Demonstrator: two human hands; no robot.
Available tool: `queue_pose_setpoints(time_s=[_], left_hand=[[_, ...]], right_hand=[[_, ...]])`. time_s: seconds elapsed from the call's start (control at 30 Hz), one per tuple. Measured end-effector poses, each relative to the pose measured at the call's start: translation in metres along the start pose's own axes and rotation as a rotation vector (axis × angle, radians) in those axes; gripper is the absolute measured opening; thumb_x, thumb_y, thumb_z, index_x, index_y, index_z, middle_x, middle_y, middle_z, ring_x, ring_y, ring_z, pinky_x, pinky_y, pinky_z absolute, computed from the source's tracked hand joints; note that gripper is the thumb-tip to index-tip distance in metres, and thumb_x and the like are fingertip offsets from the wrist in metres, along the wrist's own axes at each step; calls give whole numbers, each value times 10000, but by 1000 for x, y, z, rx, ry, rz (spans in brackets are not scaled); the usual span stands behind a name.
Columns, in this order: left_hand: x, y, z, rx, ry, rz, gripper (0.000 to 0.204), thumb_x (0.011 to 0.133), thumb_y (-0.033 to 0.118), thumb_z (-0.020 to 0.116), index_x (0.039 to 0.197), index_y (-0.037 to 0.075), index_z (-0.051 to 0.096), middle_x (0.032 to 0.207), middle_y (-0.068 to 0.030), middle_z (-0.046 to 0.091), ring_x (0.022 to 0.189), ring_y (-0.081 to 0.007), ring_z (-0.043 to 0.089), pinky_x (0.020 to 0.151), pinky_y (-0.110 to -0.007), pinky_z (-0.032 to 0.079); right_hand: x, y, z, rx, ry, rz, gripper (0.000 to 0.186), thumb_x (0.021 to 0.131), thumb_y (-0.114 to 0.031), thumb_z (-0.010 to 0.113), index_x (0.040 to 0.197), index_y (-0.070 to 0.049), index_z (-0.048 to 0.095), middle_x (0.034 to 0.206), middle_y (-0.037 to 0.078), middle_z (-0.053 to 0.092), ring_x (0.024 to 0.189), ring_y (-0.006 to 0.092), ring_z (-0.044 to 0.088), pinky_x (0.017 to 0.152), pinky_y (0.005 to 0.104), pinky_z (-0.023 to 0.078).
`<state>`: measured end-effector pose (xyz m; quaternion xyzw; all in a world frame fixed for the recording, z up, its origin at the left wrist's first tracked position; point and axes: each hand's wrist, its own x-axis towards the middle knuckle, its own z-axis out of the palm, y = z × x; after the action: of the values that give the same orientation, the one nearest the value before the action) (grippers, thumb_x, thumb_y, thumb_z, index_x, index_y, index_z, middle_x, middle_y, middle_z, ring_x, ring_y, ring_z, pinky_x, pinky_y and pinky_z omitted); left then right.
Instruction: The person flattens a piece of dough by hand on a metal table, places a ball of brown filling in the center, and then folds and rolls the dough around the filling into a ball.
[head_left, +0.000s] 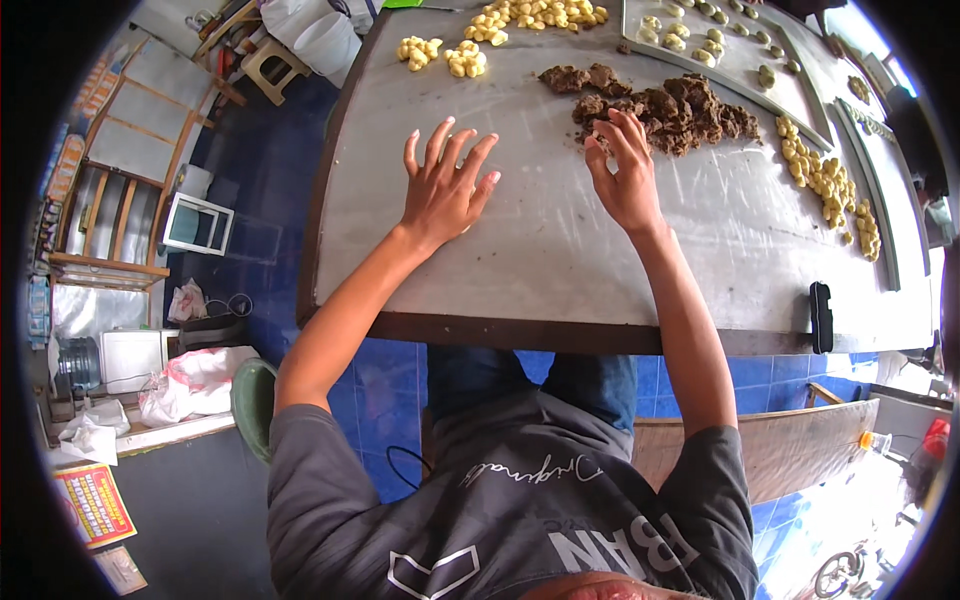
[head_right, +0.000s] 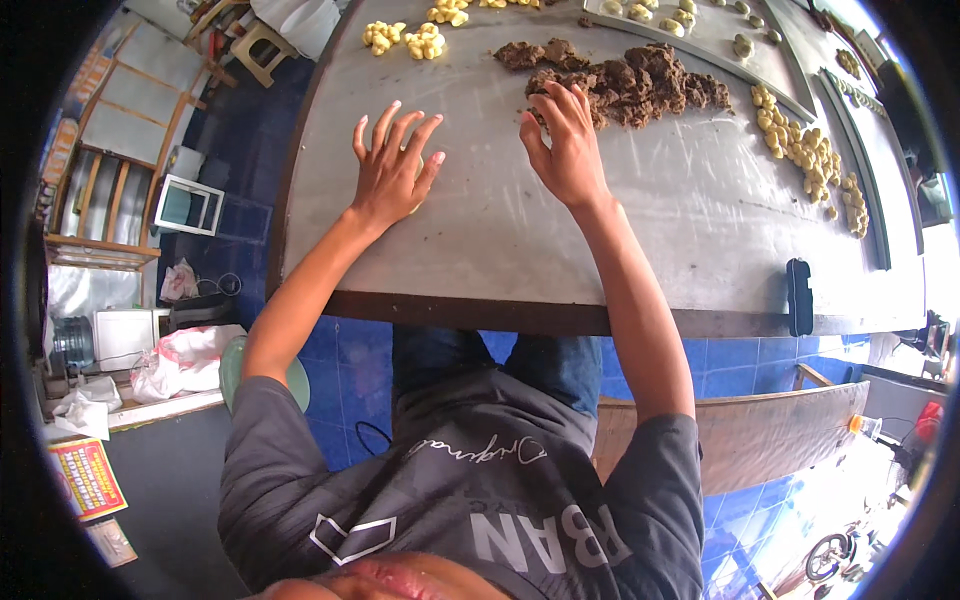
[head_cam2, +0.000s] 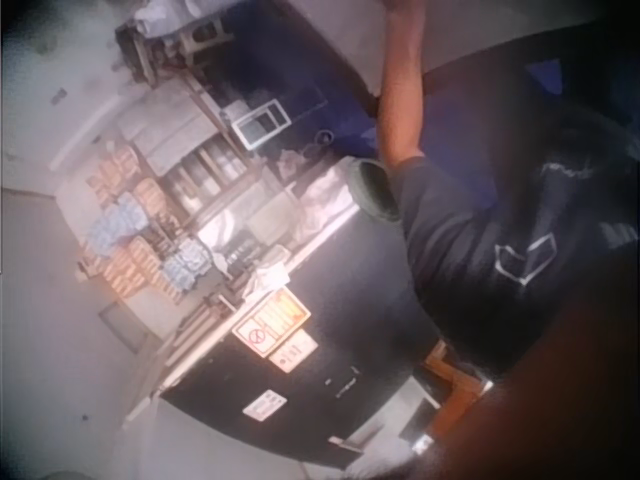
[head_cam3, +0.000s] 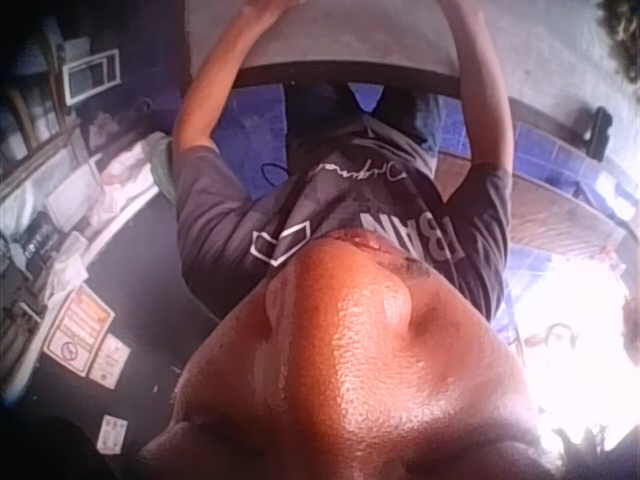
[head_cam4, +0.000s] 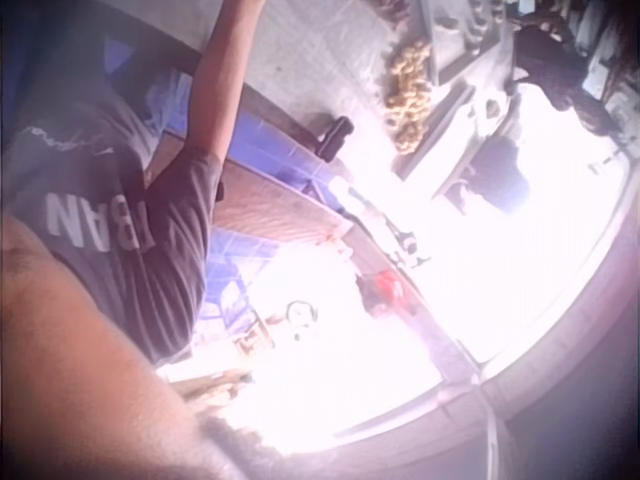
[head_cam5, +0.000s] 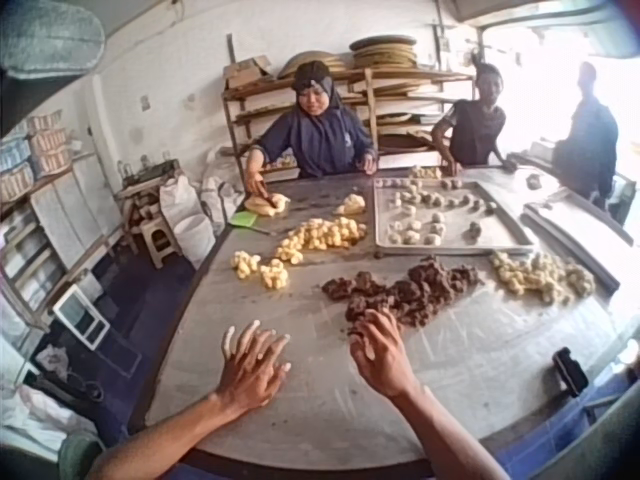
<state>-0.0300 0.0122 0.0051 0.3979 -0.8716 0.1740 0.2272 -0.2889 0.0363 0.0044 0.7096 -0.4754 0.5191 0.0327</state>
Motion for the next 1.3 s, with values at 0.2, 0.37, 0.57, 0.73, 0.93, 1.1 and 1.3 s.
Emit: queue_pose_setpoints(time_s=[0.2, 0.37, 0.57, 0.73, 0.93, 1.1, 1.3], left_hand=[[12, 11, 5, -6, 5, 57, 412, 941, 315, 537, 1338, 206, 519, 1263, -56, 508, 1332, -279, 360, 1081, -573, 164], [29, 2, 15, -21, 71, 30, 416, 954, 321, 513, 1352, 200, 495, 1248, -59, 512, 1326, -287, 360, 1071, -583, 166], [39, 3, 27, -35, 47, 15, 444, 950, 375, 516, 1355, 195, 484, 1247, -65, 512, 1321, -292, 363, 1059, -593, 180], [48, 6, 34, -29, 58, 32, 444, 953, 390, 510, 1351, 194, 485, 1249, -67, 514, 1310, -304, 375, 1054, -595, 183], [45, 5, 35, -36, 68, -10, 453, 957, 436, 490, 1336, 189, 500, 1260, -73, 513, 1312, -317, 368, 1052, -585, 180], [45, -7, 36, -82, 97, -109, 460, 958, 432, 485, 1336, 171, 501, 1244, -72, 515, 1304, -312, 372, 1045, -577, 179], [59, -14, 39, 5, 108, -10, 455, 960, 423, 484, 1330, 160, 503, 1228, -71, 521, 1300, -311, 375, 1044, -580, 190]], right_hand=[[1, -2, 1, 10, 4, -9, 251, 882, -128, 624, 1084, 17, 595, 1165, 220, 567, 1116, 393, 525, 1068, 495, 342], [1, 2, -1, 0, -3, 18, 248, 877, -120, 628, 1082, 16, 598, 1172, 219, 567, 1115, 401, 518, 1059, 484, 351], [1, 4, -1, 3, -10, 20, 251, 870, -112, 631, 1085, 16, 604, 1184, 219, 564, 1123, 412, 511, 1049, 482, 360], [0, 3, 1, -2, -2, 31, 263, 869, -113, 631, 1096, 17, 600, 1197, 221, 561, 1129, 412, 509, 1054, 488, 357], [1, 4, -1, -2, 3, 28, 264, 871, -116, 632, 1096, 18, 598, 1197, 226, 559, 1143, 410, 504, 1063, 493, 350], [1, 2, -1, 14, 11, 12, 254, 876, -118, 631, 1087, 18, 599, 1178, 223, 567, 1123, 397, 523, 1064, 494, 348], [-2, 4, 2, -23, 8, -14, 253, 875, -118, 632, 1086, 18, 600, 1166, 213, 573, 1109, 394, 534, 1067, 490, 347]])
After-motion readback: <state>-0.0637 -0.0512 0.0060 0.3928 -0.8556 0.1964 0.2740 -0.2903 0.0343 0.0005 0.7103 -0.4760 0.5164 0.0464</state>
